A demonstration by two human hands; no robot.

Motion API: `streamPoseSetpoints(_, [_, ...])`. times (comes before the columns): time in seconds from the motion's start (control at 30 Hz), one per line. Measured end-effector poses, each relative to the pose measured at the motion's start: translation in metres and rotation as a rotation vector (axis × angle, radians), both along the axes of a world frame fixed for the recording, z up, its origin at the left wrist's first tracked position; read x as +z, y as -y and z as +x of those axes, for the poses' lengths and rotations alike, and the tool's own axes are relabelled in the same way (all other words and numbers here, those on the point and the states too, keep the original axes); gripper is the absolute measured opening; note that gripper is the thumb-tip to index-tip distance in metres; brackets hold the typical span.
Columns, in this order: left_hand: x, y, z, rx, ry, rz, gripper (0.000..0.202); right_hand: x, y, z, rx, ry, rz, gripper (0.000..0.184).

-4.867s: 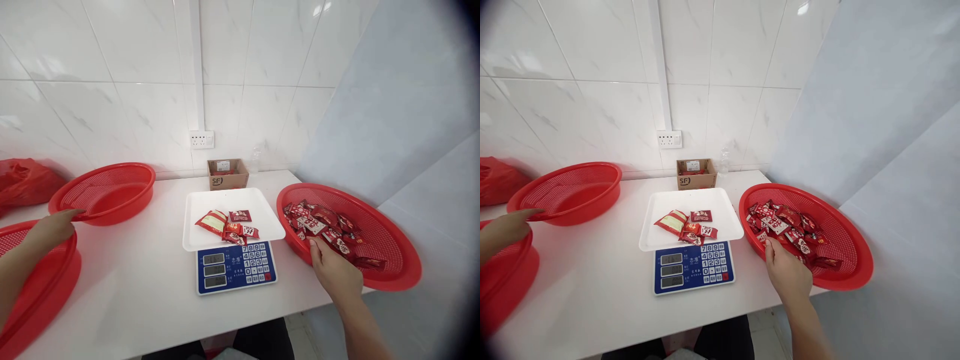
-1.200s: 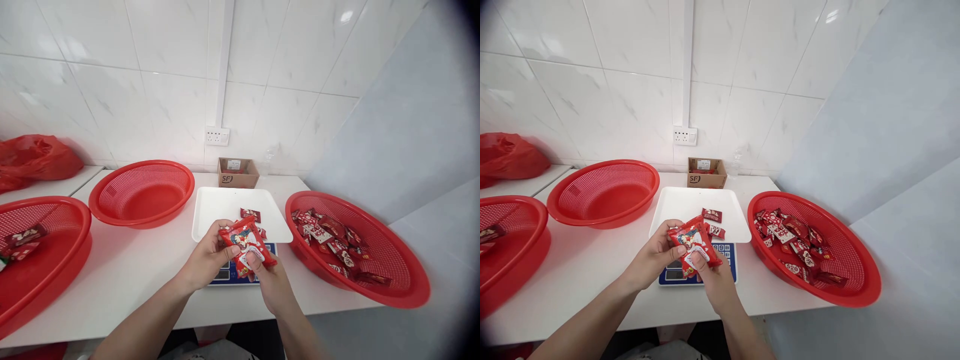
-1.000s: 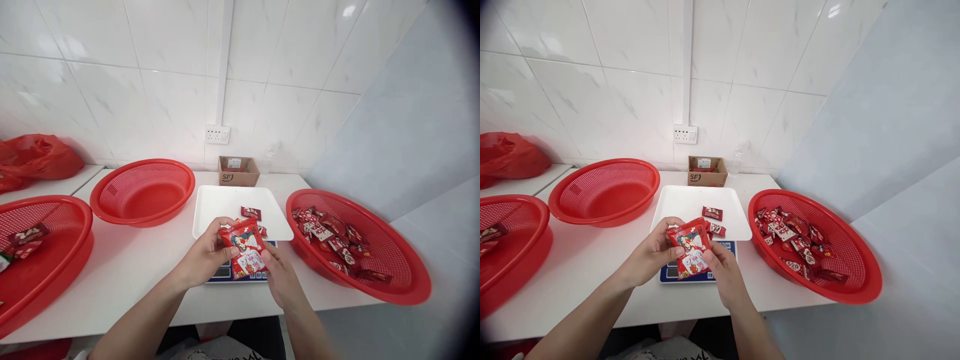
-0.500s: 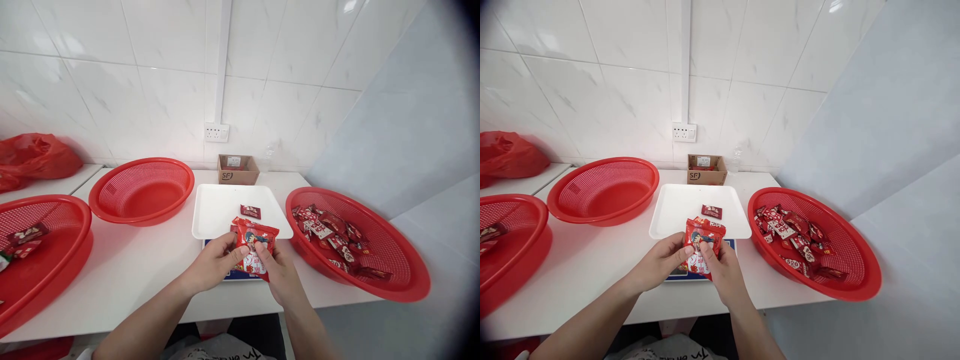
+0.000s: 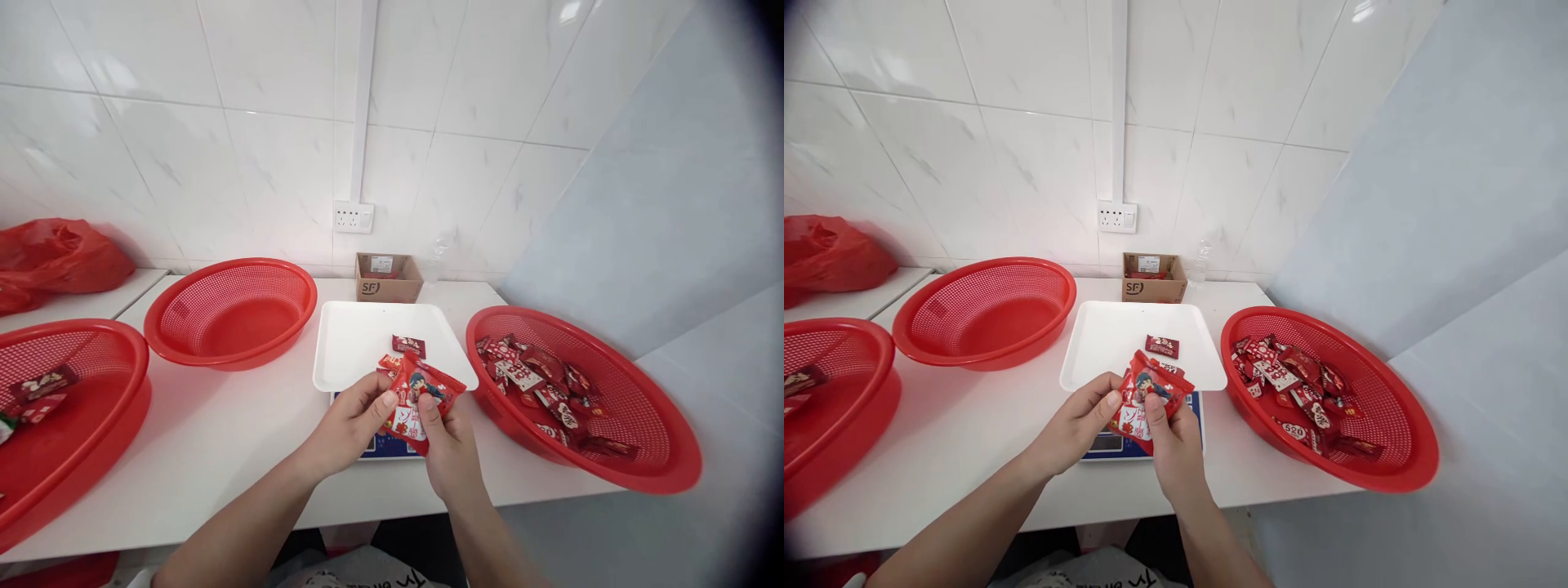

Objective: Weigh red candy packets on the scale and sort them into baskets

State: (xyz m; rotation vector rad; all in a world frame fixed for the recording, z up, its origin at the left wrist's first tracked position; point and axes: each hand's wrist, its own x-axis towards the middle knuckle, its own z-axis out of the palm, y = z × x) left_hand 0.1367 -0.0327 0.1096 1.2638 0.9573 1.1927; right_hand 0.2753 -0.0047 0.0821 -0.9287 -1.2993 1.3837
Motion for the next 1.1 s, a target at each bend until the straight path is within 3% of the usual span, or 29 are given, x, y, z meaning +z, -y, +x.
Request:
streamPoseSetpoints(0.1, [0.0,0.001,0.004,-0.008,0.077,-0.029,0.035,-0.005,0.0,-0.003,-0.007,-0.061,0.001,0.038])
streamPoseSetpoints(0.23, [-0.003,-0.001,0.0,0.105,0.141,-0.099,0.03,-0.007,-0.002,0.004,0.102,0.014,0.022,0.037])
streamPoseSetpoints(0.4, [-0.002,-0.005,-0.016,0.084,0.13,-0.13,0.032,-0.006,-0.006,0.014,0.113,-0.013,-0.012,0.045])
streamPoseSetpoints(0.6, [0.003,-0.011,-0.028,0.047,0.072,-0.19,0.033,0.001,-0.005,0.012,0.156,-0.029,-0.055,0.04])
streamPoseSetpoints(0.77, [0.002,-0.012,-0.025,0.165,0.201,-0.235,0.032,0.004,-0.002,0.008,0.138,-0.021,-0.091,0.043])
streamPoseSetpoints(0.9, [0.001,-0.012,-0.019,0.183,0.303,-0.262,0.031,0.006,-0.001,0.007,0.136,-0.009,-0.086,0.041])
streamPoseSetpoints(1.1, [0.0,-0.015,-0.017,0.188,0.297,-0.159,0.035,0.004,-0.001,0.007,0.16,0.02,-0.083,0.04])
